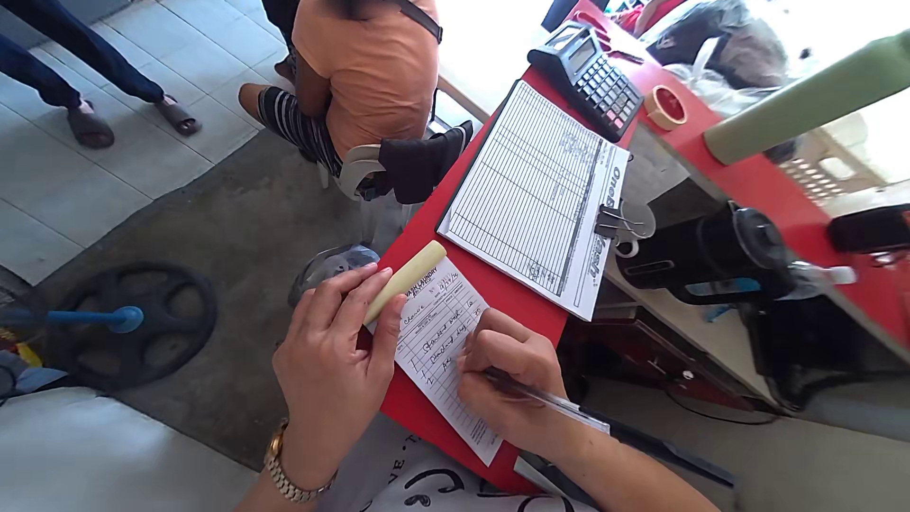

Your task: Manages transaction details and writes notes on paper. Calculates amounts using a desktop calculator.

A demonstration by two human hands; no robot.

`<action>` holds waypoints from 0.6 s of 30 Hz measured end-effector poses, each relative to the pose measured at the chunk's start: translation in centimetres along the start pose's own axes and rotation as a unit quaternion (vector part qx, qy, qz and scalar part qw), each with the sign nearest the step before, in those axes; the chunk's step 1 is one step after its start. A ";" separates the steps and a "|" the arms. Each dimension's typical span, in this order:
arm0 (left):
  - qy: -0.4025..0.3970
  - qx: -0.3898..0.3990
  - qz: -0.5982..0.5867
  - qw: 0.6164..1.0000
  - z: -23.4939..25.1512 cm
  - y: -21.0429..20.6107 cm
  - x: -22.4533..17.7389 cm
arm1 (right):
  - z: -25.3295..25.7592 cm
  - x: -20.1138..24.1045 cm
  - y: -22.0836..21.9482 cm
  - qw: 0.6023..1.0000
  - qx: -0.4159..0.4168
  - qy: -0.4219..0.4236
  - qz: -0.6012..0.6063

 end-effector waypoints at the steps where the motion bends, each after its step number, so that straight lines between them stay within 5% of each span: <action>1: 0.001 0.000 0.001 1.000 0.0 0.0 0.0 | 0.0 0.0 0.0 1.000 0.000 -0.001 0.003; 18: 0.003 0.000 0.001 1.000 0.0 0.0 0.0 | 0.0 0.0 0.1 1.000 -0.007 -0.007 0.012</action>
Point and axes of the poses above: each hand's wrist, its own z-axis towards the middle knuckle, its own y-axis out of the back of the hand, x = y × z, the point moved 1 cm from there along z, towards the middle knuckle, and after that the axes turned 6 degrees about x, right-handed, at the moved point
